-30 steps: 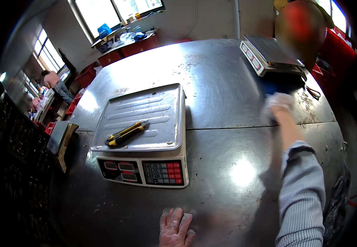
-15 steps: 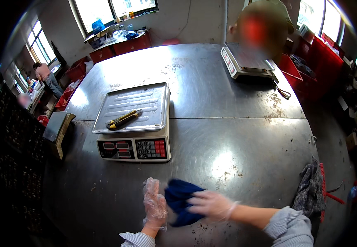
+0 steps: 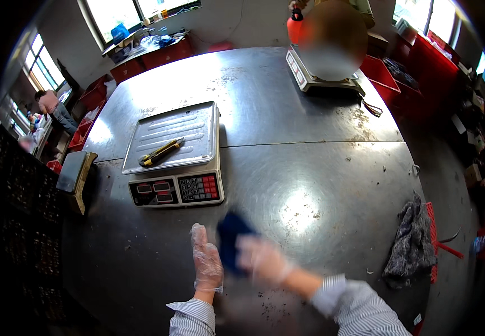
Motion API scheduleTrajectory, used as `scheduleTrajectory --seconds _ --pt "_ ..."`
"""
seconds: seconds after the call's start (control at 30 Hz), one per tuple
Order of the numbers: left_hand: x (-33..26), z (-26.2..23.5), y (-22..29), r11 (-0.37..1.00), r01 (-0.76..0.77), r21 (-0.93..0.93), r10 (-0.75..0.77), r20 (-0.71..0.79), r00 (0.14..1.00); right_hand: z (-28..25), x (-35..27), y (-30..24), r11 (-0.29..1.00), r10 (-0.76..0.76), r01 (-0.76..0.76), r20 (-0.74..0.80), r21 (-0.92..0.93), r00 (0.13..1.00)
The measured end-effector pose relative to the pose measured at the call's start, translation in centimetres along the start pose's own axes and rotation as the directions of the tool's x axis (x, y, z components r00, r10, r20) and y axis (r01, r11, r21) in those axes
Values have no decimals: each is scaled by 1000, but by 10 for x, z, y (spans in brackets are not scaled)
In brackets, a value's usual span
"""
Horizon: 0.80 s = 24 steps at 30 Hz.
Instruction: The person weighs and packages mushrooms into clear plastic containers, securing them with rubber bands. They then trim mushroom stems using shears and discard the waste into red crates. Finally, the person cleans the stainless steel work surface with a cloth and a spray bottle.
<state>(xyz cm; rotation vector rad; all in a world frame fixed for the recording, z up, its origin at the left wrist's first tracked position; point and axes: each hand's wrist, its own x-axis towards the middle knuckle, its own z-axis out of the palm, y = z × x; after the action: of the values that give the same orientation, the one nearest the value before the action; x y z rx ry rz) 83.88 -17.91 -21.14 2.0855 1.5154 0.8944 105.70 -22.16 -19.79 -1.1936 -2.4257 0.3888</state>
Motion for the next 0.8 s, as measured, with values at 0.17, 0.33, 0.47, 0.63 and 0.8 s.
scheduleTrajectory --seconds 0.17,0.33,0.47,0.63,0.8 --pt "-18 -13 -10 998 -42 -55 46 70 997 -6 -163 -64 987 79 -74 -28 145 997" --pt "-15 -25 12 984 -179 -9 179 136 974 -122 -193 116 589 652 -759 -392 -278 649" --pt "-12 -8 33 935 -235 264 187 196 963 -98 -97 211 537 529 -761 -558 -364 640" --pt "-22 -9 13 922 -108 372 52 158 986 -29 64 48 996 -76 75 24 43 997" --pt "-16 -12 41 928 -195 319 153 150 977 -48 70 156 982 95 -116 -137 -150 986"
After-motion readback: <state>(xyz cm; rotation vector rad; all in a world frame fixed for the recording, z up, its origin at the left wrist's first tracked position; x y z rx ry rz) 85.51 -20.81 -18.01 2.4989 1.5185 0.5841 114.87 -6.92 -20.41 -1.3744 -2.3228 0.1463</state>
